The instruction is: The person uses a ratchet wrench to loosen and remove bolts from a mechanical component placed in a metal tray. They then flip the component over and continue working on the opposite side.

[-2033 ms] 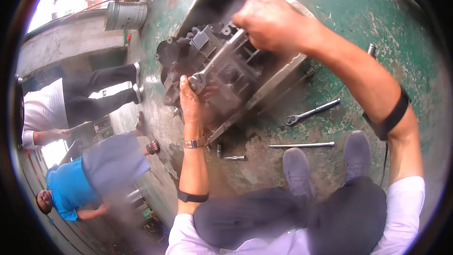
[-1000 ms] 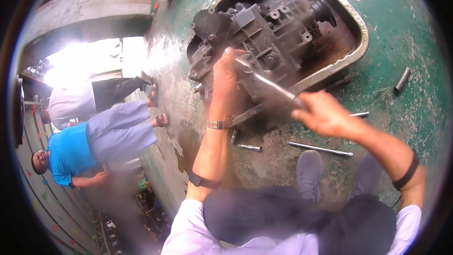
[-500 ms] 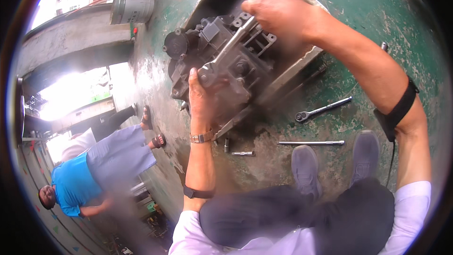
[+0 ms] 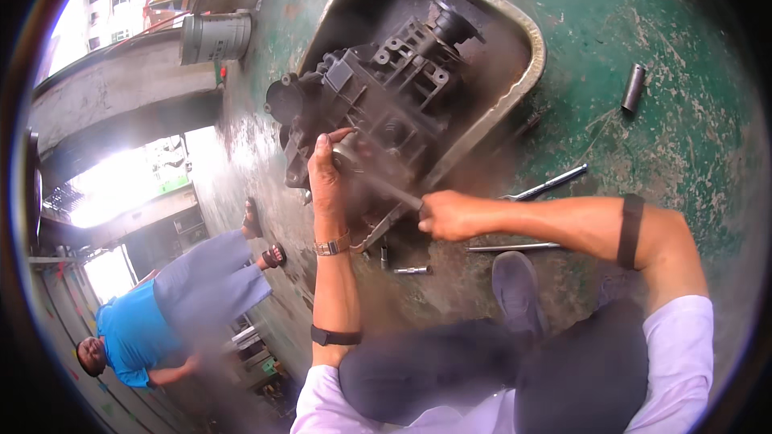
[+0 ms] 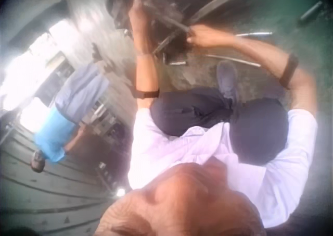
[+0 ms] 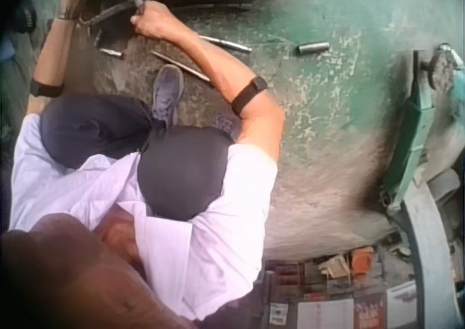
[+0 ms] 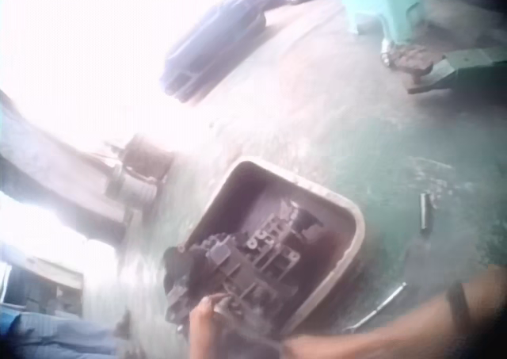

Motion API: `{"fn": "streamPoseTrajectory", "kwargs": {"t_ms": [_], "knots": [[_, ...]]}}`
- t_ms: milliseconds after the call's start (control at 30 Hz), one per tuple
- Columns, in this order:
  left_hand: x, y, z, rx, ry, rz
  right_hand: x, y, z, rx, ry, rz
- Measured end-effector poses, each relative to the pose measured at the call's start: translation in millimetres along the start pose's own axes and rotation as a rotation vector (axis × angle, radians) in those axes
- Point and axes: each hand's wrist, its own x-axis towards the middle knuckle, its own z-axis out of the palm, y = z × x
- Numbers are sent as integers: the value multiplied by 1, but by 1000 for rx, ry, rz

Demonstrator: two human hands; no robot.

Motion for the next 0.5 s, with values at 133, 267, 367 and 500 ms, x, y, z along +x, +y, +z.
{"fn": "streamPoseTrajectory", "kwargs": {"t_ms": [133,267,367,500], "knots": [[-4,-9,-1,89,43,60,-25,-28,-80,-563,106,124],[-8,-14,1,-114,50,-6,-19,-75,-149,-1115,543,-219],[-9,-14,2,-187,54,-40,-17,-82,-146,-1190,760,-366],[-8,-10,1,-121,66,-15,-38,-59,-75,-796,320,102]]}}
